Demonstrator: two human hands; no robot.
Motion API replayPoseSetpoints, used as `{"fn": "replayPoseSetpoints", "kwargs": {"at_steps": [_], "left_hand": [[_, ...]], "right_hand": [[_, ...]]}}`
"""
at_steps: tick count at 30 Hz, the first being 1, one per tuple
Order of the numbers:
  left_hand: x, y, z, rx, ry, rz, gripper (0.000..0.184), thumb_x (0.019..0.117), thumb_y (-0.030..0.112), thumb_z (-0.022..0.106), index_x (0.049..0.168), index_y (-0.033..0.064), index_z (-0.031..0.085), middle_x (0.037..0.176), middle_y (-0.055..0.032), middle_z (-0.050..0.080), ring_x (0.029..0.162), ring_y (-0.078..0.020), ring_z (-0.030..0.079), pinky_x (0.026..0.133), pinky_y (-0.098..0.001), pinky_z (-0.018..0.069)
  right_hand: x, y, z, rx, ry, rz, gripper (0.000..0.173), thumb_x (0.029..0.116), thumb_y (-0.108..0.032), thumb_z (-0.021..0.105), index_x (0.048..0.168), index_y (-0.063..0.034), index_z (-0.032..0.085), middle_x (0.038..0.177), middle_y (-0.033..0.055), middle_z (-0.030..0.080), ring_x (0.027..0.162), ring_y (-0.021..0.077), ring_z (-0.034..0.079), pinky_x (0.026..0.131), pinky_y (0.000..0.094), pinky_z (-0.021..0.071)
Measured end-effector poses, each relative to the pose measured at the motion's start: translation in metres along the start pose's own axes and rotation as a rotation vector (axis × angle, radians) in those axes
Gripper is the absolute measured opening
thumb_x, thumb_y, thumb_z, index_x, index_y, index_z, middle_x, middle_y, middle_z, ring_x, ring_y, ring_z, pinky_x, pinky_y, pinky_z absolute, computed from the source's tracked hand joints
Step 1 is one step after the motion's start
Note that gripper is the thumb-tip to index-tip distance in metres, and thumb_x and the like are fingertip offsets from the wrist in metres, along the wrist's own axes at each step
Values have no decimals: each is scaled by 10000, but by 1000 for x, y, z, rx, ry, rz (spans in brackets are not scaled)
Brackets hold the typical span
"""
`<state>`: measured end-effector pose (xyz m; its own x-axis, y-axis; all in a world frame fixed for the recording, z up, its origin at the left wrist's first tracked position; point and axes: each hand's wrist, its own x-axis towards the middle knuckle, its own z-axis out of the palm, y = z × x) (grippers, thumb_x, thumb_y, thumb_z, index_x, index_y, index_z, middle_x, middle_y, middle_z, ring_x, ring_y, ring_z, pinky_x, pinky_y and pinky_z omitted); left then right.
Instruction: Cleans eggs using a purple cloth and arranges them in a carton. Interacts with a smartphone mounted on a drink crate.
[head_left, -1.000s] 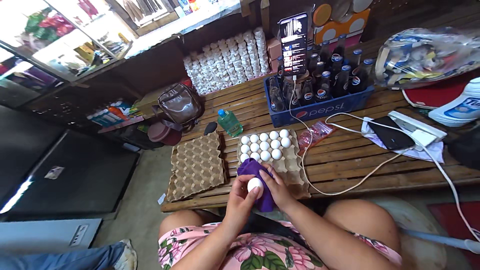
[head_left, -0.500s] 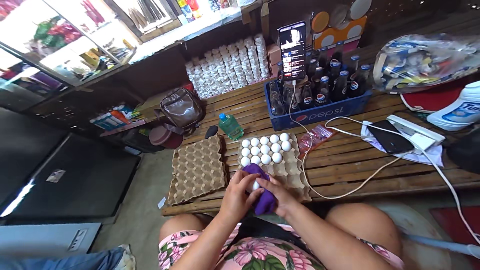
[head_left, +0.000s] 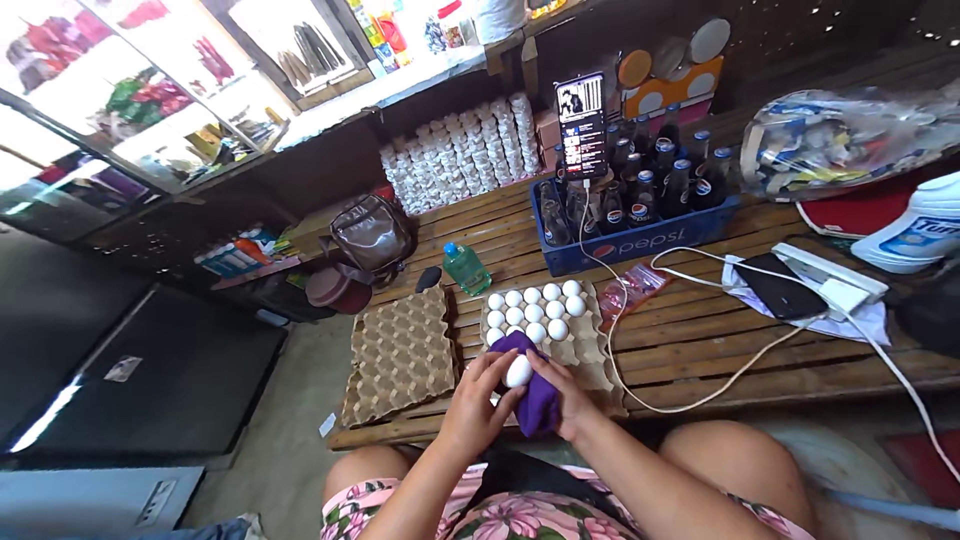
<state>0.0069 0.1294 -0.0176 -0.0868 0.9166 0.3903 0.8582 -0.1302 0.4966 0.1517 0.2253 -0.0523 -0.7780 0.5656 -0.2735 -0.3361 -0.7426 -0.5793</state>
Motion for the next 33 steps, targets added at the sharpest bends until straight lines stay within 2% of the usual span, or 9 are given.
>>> {"fn": "replayPoseSetpoints", "kwargs": {"at_steps": [7,13,17,22,24,26,27,30,33], "left_hand": [[3,2,4,127,55,27,430,946,329,681,1316,110,674,1183,-125,687,1071,-230,677,914,-421,574],[4,5,2,41,66,99,410,932,298,715,1313,150,683,1220,-91,675,1121,-186,649,952,-384,556],[5,7,1,61,98,130,439,949,350,696,1349,175,648,1240,-85,668,1146,-189,641,963,-402,552],[7,6,1,106,121,157,423,960,389,676,1333,190,662,1224,-68,680,1136,-183,645,959,-403,548],[8,6,0,111,109,153,417,943,390,694,1306,184,685,1208,-73,688,1119,-194,654,943,-418,555],[10,7,0,119,92,138,417,924,381,704,1290,180,699,1193,-80,695,1098,-210,664,922,-442,559],[10,7,0,120,81,127,420,917,375,708,1287,176,704,1188,-83,697,1089,-218,668,914,-454,561],[13,7,-1,111,52,103,430,907,369,717,1291,174,705,1176,-91,697,1068,-226,672,891,-464,565],[15,7,-2,112,41,82,459,910,415,710,1303,179,701,1171,-89,696,1065,-223,670,888,-456,568]], "right_hand": [[0,2,-1,-57,33,2,504,1040,-372,542,1422,-51,471,1118,126,694,1002,201,696,877,385,590],[-6,-4,2,26,11,21,759,853,-310,769,1471,-94,383,1108,118,691,971,197,705,846,376,604],[-1,0,-3,72,-61,-27,659,900,-423,713,1397,-62,474,1094,120,705,984,197,707,854,379,605],[-1,-1,-2,44,-23,-42,464,1048,-354,523,1407,-61,483,1104,122,700,994,201,701,871,393,595],[-2,1,-4,43,-71,-42,640,958,-469,635,1423,-71,446,1108,117,697,995,202,701,868,395,597],[-5,0,-4,48,-70,-26,931,738,-549,834,1432,-95,411,1081,91,701,961,185,709,835,379,609],[-7,-1,-2,42,-51,-18,1007,674,-526,884,1445,-101,395,1077,84,701,952,177,711,827,369,612],[-8,-6,0,20,-6,-2,886,737,-405,840,1441,-94,401,1058,78,698,928,160,707,813,349,609],[-4,-3,-2,11,-30,-17,680,860,-460,743,1355,-66,493,1024,88,714,926,168,714,825,360,609]]}}
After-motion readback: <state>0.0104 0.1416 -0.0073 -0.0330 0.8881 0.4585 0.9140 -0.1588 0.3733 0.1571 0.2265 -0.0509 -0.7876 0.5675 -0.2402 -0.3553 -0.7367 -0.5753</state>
